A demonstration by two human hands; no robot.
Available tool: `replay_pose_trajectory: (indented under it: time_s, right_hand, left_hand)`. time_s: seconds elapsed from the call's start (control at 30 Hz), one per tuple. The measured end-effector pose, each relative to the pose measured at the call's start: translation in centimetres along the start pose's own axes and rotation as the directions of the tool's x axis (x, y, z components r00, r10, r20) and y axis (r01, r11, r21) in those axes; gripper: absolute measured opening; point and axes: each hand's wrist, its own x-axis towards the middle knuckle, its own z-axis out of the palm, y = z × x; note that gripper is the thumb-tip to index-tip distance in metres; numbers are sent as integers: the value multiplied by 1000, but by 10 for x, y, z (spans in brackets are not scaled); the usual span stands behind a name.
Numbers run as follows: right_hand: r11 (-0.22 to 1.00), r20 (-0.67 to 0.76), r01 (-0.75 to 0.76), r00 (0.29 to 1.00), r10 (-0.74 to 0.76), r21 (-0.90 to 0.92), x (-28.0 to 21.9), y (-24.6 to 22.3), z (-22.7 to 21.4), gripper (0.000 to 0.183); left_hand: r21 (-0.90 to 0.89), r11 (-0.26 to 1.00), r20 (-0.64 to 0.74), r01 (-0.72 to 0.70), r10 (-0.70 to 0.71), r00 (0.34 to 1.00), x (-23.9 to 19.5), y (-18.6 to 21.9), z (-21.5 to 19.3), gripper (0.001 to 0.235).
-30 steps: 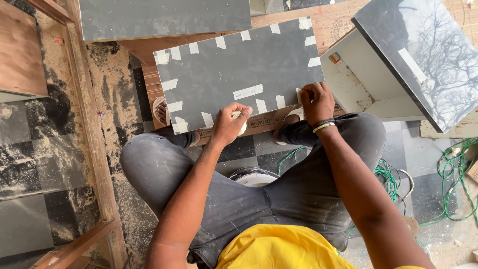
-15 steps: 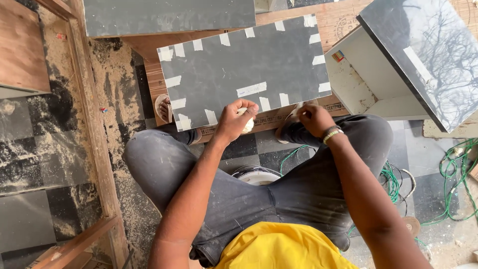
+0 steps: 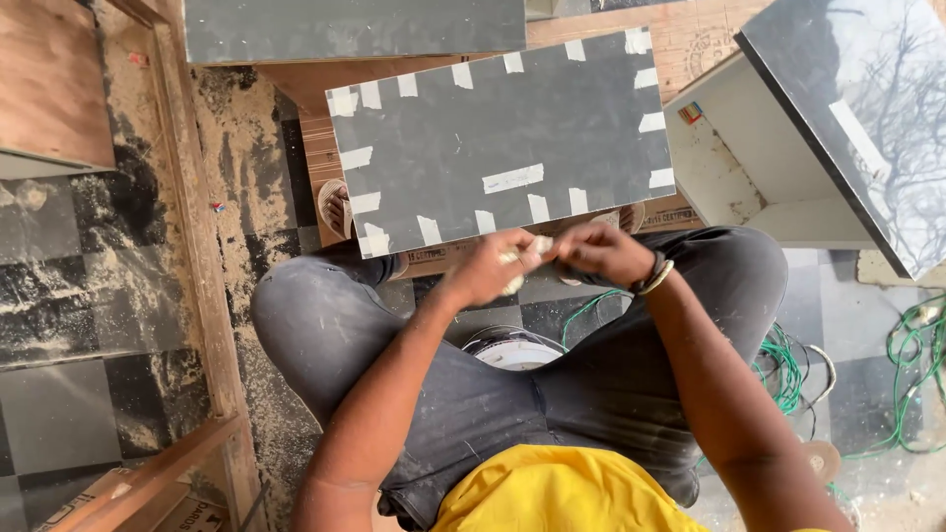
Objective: Applying small white pieces of adhesive or tape bits to a grey furniture panel while sitting on the floor.
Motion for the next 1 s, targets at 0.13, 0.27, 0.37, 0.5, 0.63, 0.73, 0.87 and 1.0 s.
replay_pose_trajectory:
  time_s: [0.13,0.27,0.37,0.5,0.63,0.73,0.87,1.0]
  right_hand:
    - [958,-259,218,930,-262,-188,-5,-44,-3,26]
    - [977,-103,169,978,-183,-133,-6,-65,18,23]
    - [975,-24,40,999,-47,-218,6,-41,26,24]
    - [988,80,-6,997,19,-152,10,-25,19,26]
    - [958,-285,271,929,-236,90,8,-33,10,19]
    - [768,-578,-38,683,-447,-639,10,-60,5,14]
    - [602,-467,1,631,-620,-798,18,-65,8,20]
    - [495,-433,-106,662,-612,-862,25,-62,11,9]
  left_hand:
    - [-46,994,-207,103,-111,972,7,-13,-14,30]
    - [-225,973,-170,45,-84,982,3,41,-23,38]
    - [-237,970,-86,-61,42,995,2,50,-15,52]
    - [-111,994,-90,-11,1,996,3,32,-10,33]
    - [-112,990,-204,80,-102,974,6,37,-23,25]
    - [-169,983,-253,74,-116,960,6,38,-33,30]
    - [-160,986,-258,48,-88,962,8,31,-29,34]
    - [-145,985,-257,93,-128,958,6,36,-27,35]
